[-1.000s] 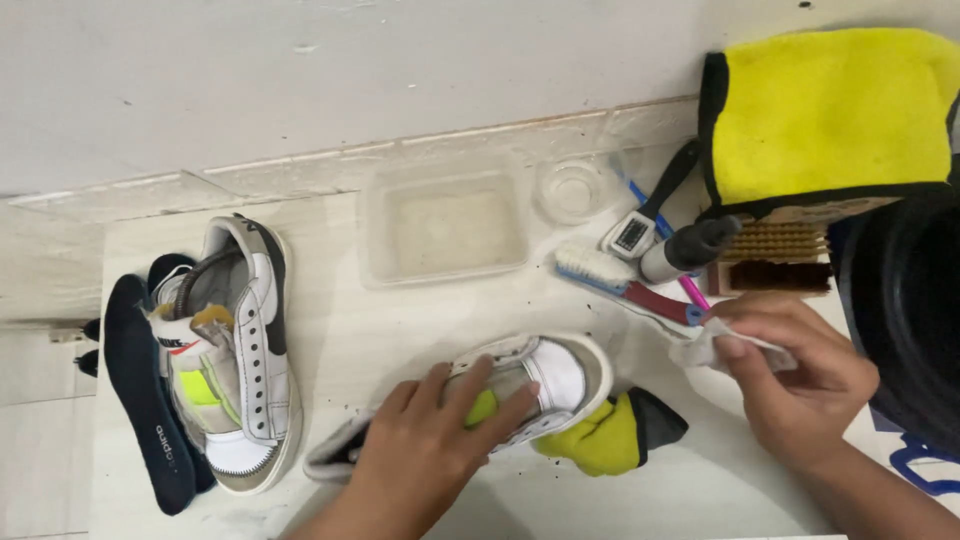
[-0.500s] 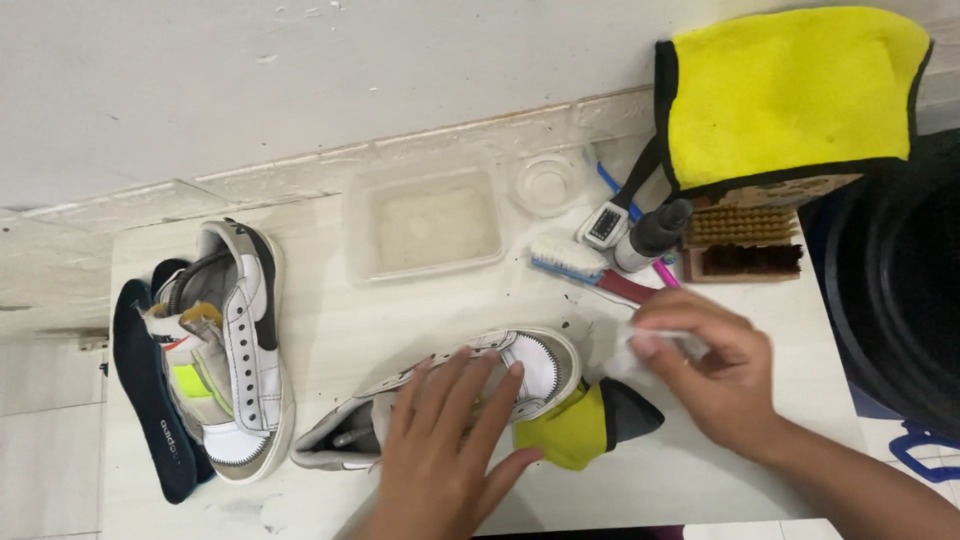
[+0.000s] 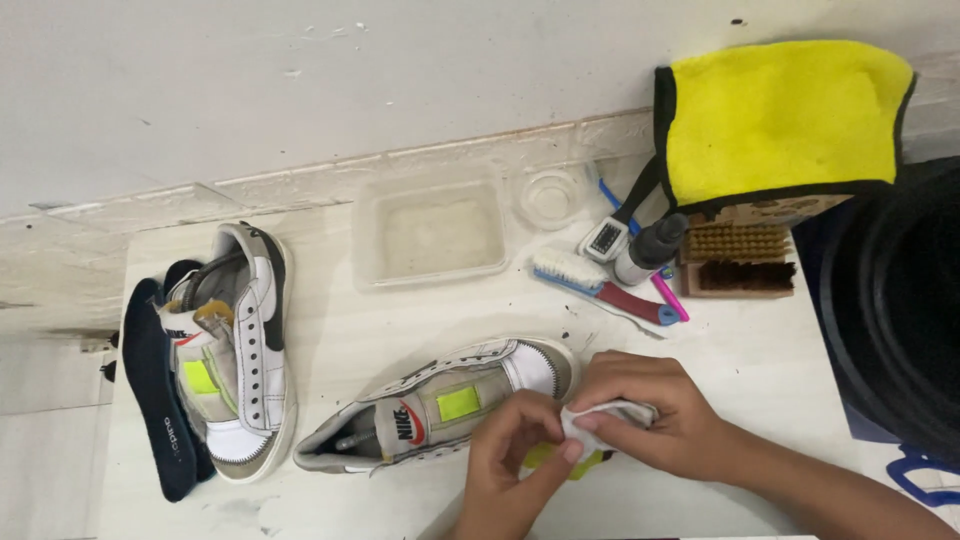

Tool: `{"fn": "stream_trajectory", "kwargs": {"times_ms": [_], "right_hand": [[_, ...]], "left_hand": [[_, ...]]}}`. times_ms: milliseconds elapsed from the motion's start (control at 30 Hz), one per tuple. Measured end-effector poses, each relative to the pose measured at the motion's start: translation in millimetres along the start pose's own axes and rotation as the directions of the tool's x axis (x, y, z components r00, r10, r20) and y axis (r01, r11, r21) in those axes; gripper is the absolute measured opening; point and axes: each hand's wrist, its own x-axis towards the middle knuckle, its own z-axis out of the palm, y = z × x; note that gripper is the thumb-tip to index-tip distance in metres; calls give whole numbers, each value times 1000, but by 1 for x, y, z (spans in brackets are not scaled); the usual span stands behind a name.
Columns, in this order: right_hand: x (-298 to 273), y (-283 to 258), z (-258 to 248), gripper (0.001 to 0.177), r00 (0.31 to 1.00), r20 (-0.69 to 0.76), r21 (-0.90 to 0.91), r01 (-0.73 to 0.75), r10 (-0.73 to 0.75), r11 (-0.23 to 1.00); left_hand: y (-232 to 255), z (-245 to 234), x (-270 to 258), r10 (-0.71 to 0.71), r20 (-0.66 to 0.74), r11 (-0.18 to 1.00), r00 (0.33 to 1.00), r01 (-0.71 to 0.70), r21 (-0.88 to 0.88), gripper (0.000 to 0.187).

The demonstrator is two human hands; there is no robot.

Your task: The person wipes the sole and upper of a white sneaker with a yellow cloth, then sprays a cleaning solution onto a white tissue and wipes the shoe's upper and toe box. The person repeats the spray-and-wipe cycle on the same shoe.

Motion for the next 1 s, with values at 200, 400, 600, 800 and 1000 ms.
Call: {"fn": "stream_trajectory", "kwargs": {"times_ms": [200, 400, 600, 800, 1000], "right_hand": [[-6, 7, -4, 10, 998, -35, 51, -56, 58, 997], [-19, 39, -35, 30, 862, -427, -592, -37, -274, 805], [2, 55, -52, 56, 923, -235, -948, -149, -305, 281], [5, 71, -44, 49, 900, -187, -905, -1, -395, 425], [-13, 85, -44, 57, 818, -246, -732, 195, -519, 653]], "left_hand": [[-22, 0, 8, -82, 45, 952, 996, 92, -291, 15], [-23, 7, 12, -199, 45, 898, 979, 200, -392, 20], [-24, 16, 13, -129, 43, 884, 991, 134, -447, 20], [-14, 18, 13, 48, -14, 948, 999, -50, -315, 25], [-13, 17, 10, 150, -120, 958, 981, -174, -229, 19]]}}
